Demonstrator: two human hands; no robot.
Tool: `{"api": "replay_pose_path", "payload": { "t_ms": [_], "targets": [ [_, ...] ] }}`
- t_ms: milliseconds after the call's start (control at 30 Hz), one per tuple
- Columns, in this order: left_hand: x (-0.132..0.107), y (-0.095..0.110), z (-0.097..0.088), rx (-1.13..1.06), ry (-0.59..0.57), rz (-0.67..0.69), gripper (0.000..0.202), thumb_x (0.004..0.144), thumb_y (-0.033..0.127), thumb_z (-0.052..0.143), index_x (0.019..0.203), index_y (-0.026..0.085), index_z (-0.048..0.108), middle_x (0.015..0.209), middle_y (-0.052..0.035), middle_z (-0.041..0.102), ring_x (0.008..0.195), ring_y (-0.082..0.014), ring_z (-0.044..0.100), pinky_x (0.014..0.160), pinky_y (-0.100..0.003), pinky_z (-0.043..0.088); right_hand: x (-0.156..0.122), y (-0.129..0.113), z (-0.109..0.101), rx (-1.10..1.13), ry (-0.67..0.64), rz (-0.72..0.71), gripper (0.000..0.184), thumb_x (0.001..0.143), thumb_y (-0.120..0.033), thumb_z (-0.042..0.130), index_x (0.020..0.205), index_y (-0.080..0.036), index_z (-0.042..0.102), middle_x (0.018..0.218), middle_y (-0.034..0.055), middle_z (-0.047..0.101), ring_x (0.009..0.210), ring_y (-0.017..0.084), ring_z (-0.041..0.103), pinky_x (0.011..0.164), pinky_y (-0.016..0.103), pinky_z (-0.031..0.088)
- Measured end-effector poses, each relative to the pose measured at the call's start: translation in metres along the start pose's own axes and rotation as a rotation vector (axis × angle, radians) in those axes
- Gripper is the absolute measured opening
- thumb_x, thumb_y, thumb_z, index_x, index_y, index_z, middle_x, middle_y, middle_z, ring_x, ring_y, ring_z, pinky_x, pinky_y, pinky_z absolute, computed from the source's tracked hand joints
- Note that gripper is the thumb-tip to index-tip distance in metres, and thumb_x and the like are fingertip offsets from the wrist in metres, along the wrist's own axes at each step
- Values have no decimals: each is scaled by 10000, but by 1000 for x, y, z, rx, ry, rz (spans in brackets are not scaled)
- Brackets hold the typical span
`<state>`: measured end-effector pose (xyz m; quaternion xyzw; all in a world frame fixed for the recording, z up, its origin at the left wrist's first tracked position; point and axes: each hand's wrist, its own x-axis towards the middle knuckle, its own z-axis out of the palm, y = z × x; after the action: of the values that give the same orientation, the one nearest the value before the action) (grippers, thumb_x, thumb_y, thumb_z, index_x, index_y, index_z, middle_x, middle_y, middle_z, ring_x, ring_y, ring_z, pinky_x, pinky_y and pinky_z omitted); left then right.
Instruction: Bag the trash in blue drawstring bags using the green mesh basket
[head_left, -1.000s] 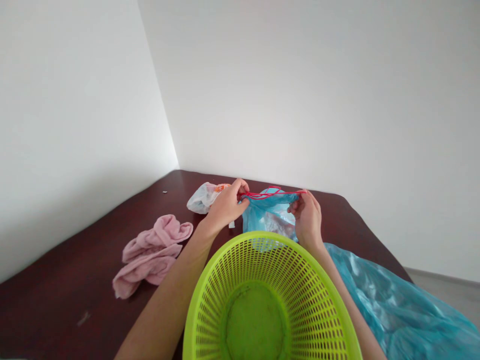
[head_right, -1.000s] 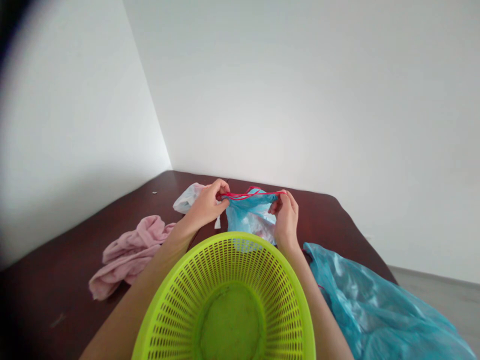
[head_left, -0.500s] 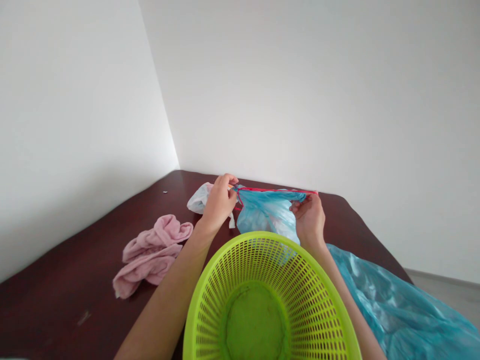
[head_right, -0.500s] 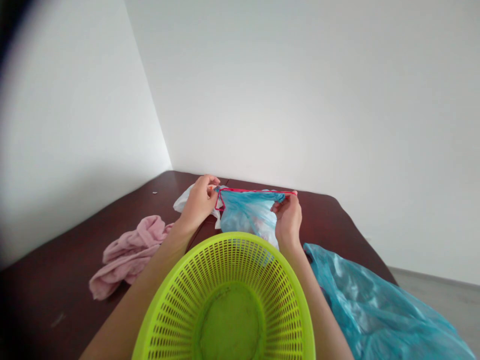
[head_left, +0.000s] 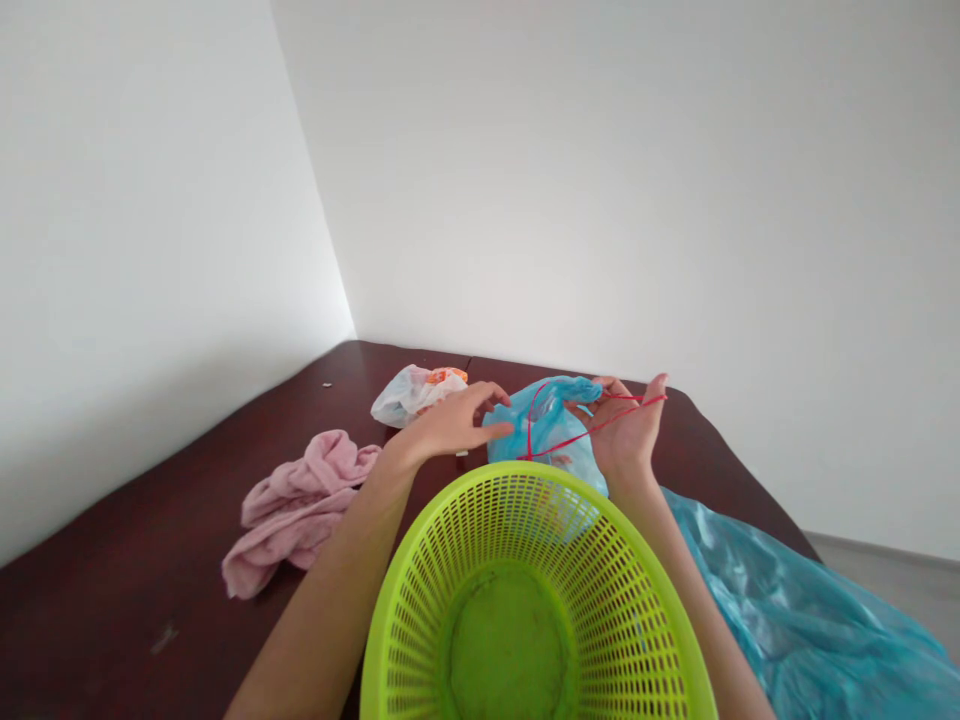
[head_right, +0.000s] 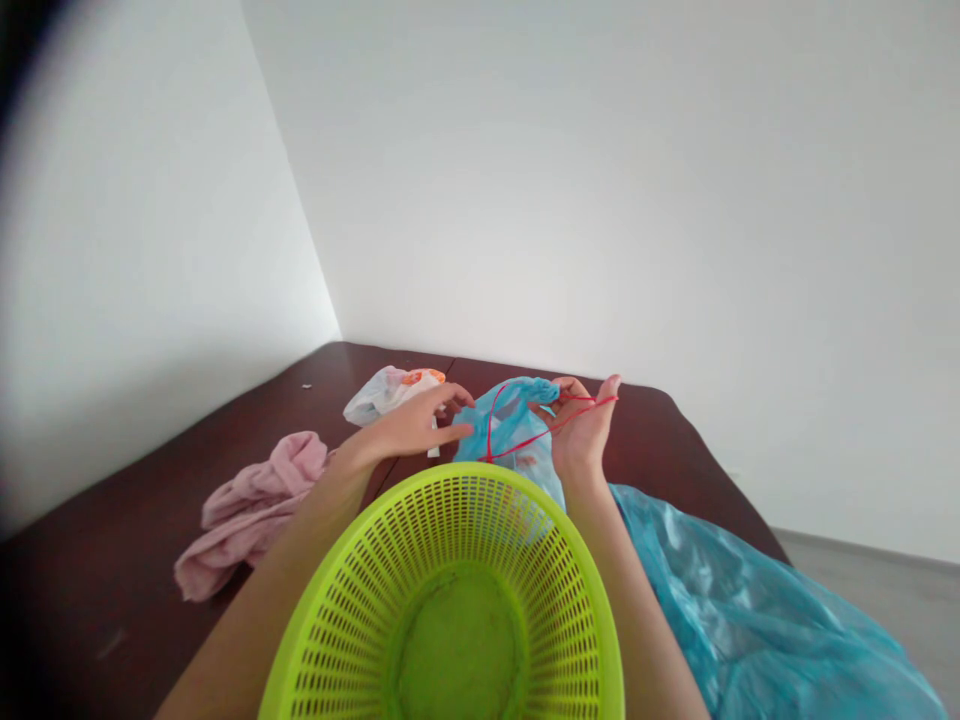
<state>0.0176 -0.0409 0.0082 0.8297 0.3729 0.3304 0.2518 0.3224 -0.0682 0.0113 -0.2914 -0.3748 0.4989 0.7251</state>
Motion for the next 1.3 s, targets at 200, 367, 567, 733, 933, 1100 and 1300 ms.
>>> {"api": "replay_pose_path", "payload": {
  "t_ms": [200, 367, 567, 733, 933, 1100, 1300],
  "targets": [
    [8, 6, 33, 31, 6, -44, 339, 1080, 595, 821, 1205, 284, 768, 1262, -99, 880, 1057, -309, 831, 892, -446, 644, -8, -7, 14, -131, -183, 23, 823, 976, -1082, 590, 872, -296, 810, 1000, 92, 848, 965, 301, 808, 958, 512, 689],
    [18, 13, 41, -232, 103, -21, 541, 1257, 680, 440, 1034, 257, 694, 1057, -74, 813, 1032, -280, 780, 943, -427, 635, -13, 6, 17, -285, -295, -3, 186, 893, -419, 929, 1017, -283, 903, 1095, 53, 892, 976, 250, 809, 961, 427, 697],
    [19, 17, 36, -307, 169, -37, 387, 1158, 618, 703, 1148, 233, 734, 1057, -44, 769, 949, -238, 713, 812, -345, 582, -10, 14, 4, -611, -419, -135, 579, 781, -109, 697, 1259, -326, 941, 1220, 51, 917, 1099, 283, 849, 1006, 495, 732],
    [20, 16, 21, -246, 366, -13, 319, 1188, 533, 626, 1133, 239, 735, 1248, -89, 789, 1199, -272, 729, 1069, -405, 595, -4, 16, -10, -666, -357, -151, 969, 695, -34, 692, 1598, -370, 797, 1681, 86, 776, 1533, 347, 768, 1322, 667, 603],
    [19, 18, 9, -334, 349, 33, 525, 1192, 702, 658, 957, 233, 681, 873, -21, 660, 833, -207, 608, 793, -346, 511, -9, 5, -8, -439, -521, -11, 1121, 683, -104, 794, 1740, -434, 619, 1832, 77, 639, 1754, 382, 564, 1438, 720, 442],
    [22, 16, 18, -464, 335, 17, 480, 1120, 689, 804, 1155, 215, 734, 1043, -52, 737, 934, -209, 667, 824, -335, 524, -21, -24, 4, -220, -661, 153, 882, 782, -338, 827, 1655, -402, 724, 1838, 56, 643, 1722, 399, 571, 1410, 643, 481],
    [24, 24, 32, -636, 326, 26, 523, 1056, 682, 904, 1180, 235, 662, 1081, -52, 750, 952, -201, 688, 839, -325, 541, -28, -18, 17, -265, -529, 186, 564, 970, -668, 925, 1427, -352, 833, 1536, 86, 836, 1322, 324, 806, 1125, 503, 667]
  ]
}}
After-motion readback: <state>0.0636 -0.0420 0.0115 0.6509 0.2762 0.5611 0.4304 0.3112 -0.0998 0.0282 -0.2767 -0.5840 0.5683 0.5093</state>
